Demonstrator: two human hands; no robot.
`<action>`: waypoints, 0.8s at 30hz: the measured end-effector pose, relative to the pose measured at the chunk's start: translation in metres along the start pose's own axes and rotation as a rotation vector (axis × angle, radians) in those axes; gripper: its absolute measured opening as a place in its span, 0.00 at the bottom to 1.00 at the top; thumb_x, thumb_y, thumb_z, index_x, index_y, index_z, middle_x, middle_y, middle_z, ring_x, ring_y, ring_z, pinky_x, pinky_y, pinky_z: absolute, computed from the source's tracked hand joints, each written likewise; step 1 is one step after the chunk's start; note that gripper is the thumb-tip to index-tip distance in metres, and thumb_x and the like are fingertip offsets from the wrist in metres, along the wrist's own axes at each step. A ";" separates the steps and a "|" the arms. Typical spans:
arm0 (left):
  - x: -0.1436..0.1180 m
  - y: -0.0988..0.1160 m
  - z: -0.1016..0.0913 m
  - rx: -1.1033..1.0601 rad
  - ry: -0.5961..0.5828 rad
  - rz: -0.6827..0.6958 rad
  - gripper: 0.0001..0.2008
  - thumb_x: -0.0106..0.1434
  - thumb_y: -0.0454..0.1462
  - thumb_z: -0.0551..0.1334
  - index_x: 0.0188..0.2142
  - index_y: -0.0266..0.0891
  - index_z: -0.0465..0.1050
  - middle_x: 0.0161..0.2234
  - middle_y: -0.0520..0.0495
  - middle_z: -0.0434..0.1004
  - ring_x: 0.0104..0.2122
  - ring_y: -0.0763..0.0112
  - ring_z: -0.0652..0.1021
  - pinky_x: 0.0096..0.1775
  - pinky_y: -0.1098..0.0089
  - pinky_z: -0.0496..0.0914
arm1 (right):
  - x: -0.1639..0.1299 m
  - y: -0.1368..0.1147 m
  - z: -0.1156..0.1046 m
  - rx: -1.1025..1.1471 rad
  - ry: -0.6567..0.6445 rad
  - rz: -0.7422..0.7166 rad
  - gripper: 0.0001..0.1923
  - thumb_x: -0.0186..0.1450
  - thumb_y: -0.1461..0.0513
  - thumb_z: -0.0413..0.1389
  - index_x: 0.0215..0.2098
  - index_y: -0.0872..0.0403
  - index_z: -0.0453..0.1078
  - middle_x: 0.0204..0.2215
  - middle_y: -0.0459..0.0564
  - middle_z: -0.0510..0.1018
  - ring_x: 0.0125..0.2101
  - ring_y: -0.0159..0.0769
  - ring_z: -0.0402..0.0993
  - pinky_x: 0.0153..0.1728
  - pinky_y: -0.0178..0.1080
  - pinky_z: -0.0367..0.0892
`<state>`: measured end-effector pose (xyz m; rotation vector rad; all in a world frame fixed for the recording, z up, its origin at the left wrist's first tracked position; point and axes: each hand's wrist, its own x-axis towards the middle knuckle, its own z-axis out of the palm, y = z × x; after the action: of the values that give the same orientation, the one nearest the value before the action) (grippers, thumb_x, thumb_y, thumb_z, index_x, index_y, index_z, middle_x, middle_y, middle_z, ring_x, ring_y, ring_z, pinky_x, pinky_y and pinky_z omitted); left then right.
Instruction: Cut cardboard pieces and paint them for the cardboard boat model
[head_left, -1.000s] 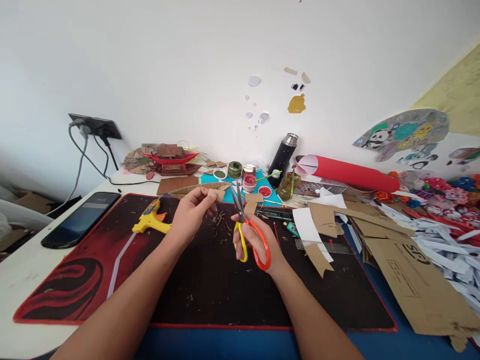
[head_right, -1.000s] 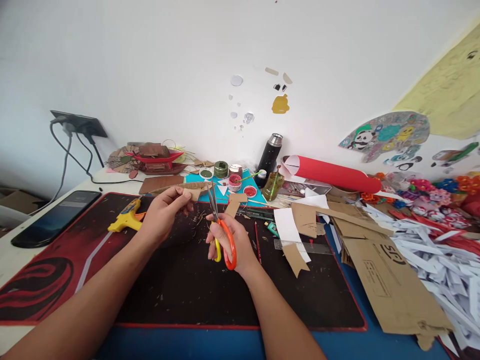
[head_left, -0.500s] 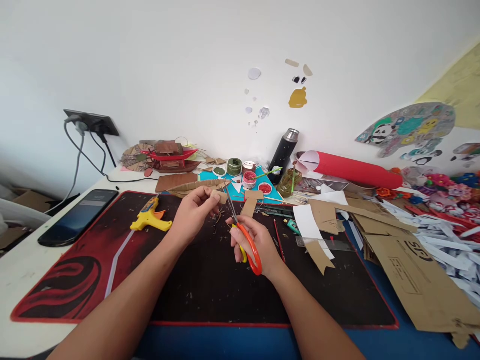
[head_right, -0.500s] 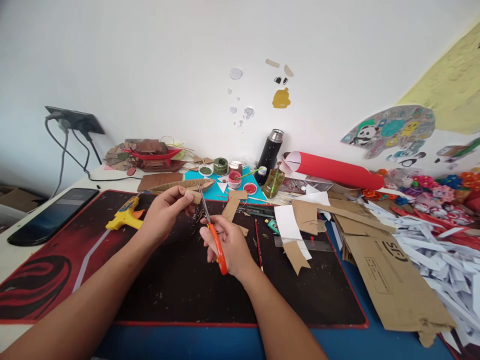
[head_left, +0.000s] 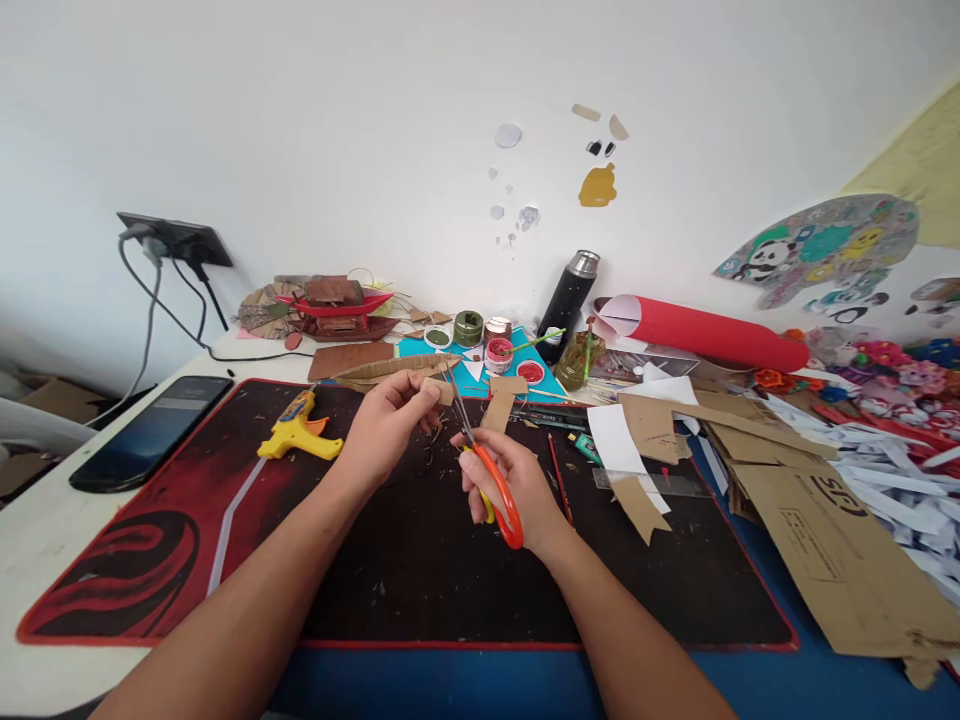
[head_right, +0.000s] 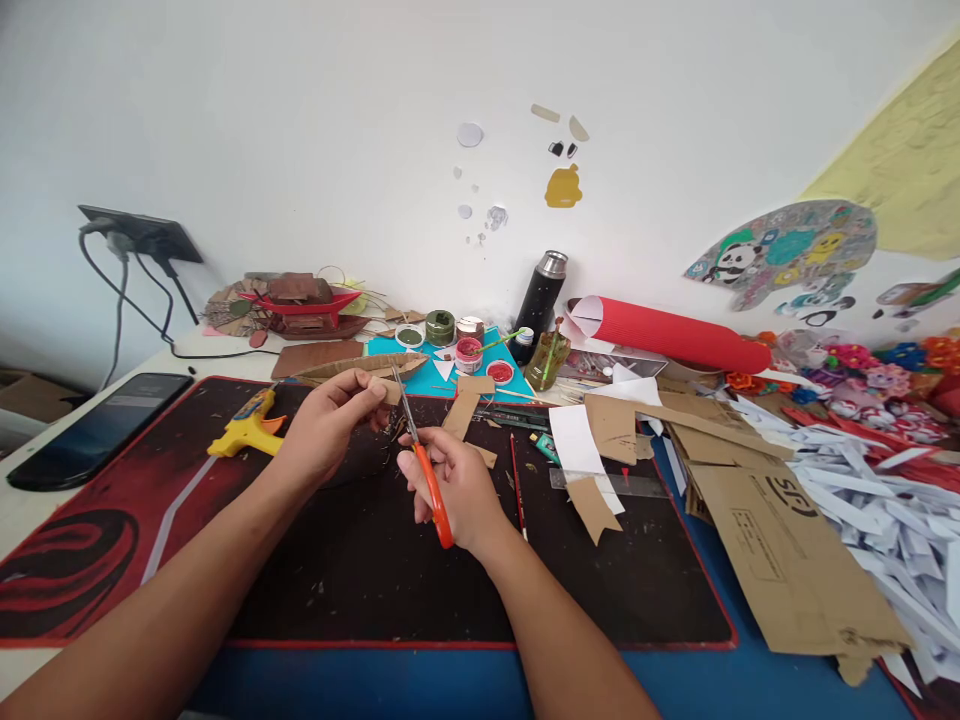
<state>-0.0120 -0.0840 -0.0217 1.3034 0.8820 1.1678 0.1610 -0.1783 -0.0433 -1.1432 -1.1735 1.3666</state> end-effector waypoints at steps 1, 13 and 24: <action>0.000 0.000 0.000 -0.006 -0.001 -0.005 0.21 0.60 0.53 0.76 0.32 0.43 0.71 0.24 0.53 0.77 0.24 0.70 0.74 0.30 0.68 0.69 | 0.000 0.000 0.000 0.000 0.002 -0.001 0.27 0.67 0.43 0.68 0.52 0.53 0.78 0.26 0.40 0.75 0.14 0.28 0.71 0.17 0.31 0.64; -0.002 -0.001 0.005 -0.061 -0.022 -0.040 0.21 0.58 0.52 0.77 0.31 0.42 0.71 0.24 0.51 0.79 0.24 0.70 0.76 0.29 0.69 0.70 | 0.001 0.000 0.001 -0.013 0.032 0.002 0.24 0.68 0.45 0.68 0.51 0.53 0.78 0.25 0.38 0.73 0.13 0.27 0.69 0.16 0.31 0.61; -0.001 -0.003 0.001 -0.047 -0.049 -0.042 0.21 0.61 0.53 0.76 0.32 0.42 0.71 0.25 0.52 0.78 0.25 0.69 0.76 0.29 0.69 0.70 | 0.001 -0.004 0.004 0.010 0.028 0.044 0.20 0.67 0.49 0.68 0.49 0.53 0.76 0.23 0.37 0.72 0.12 0.25 0.63 0.14 0.31 0.56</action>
<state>-0.0109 -0.0854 -0.0244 1.2641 0.8381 1.1131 0.1571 -0.1773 -0.0391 -1.1838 -1.1268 1.3835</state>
